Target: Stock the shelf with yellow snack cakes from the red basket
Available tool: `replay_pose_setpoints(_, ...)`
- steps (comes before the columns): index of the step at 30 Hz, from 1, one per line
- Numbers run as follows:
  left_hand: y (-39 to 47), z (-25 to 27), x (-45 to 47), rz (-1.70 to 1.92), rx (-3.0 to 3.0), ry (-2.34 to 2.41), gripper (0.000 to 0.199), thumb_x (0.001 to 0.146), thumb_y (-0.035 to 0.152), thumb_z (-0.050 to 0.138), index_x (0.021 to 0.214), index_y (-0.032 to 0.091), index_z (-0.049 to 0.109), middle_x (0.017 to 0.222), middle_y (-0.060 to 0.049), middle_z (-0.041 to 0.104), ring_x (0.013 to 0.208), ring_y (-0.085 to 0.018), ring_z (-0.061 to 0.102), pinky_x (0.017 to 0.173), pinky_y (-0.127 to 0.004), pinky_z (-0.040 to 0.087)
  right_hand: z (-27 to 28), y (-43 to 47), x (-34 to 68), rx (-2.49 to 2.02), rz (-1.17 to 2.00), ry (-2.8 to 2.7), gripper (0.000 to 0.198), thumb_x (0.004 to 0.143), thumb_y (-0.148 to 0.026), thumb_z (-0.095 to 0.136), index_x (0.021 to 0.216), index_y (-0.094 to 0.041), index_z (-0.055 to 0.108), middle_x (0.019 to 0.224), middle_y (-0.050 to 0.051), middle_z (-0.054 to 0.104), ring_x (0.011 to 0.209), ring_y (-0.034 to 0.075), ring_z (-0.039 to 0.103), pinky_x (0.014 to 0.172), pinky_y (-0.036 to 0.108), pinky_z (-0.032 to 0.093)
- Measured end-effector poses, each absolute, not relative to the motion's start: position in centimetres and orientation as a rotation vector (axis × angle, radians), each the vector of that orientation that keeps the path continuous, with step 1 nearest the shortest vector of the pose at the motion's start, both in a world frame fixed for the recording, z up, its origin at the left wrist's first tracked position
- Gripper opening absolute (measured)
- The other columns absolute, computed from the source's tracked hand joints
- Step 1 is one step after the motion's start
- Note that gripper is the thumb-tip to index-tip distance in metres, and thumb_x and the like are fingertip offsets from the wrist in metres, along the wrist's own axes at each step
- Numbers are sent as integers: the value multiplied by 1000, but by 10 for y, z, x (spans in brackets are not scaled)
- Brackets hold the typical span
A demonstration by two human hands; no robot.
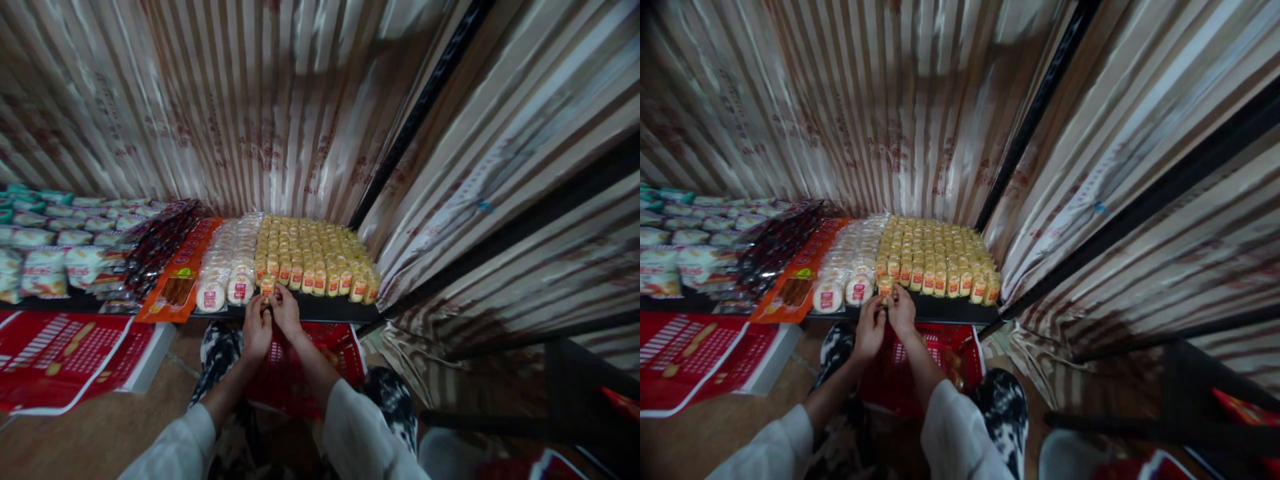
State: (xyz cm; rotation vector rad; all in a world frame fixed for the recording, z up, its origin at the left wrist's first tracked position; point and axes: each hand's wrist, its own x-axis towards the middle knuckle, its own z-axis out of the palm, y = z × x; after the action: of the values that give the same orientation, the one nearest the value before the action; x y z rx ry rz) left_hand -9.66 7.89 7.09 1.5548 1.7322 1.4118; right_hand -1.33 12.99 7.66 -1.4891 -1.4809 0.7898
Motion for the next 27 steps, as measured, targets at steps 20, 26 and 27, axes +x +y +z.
replay_pose_setpoints(20,98,55,-106,1421,1408,1576,39,85,20,40,121,17,53,133,-10,50,126,-20,43,109,-40,30,61,146,-35,-1406,583,-1509,24,82,-30,46,101,-17,55,102,10,58,92,20,57,76,32,51)
replay_pose_setpoints(26,103,51,-102,1444,1413,1595,38,86,24,38,120,15,54,131,-13,52,124,-21,45,108,-40,32,54,142,-31,-1312,486,-1544,32,83,-23,43,111,-19,58,110,10,57,105,20,52,91,37,45)
replay_pose_setpoints(27,104,51,-101,1451,1410,1602,38,86,24,38,120,15,54,131,-13,52,123,-21,46,108,-40,32,53,142,-31,-1305,463,-1564,32,83,-21,43,110,-19,60,109,10,57,105,20,51,92,38,44)
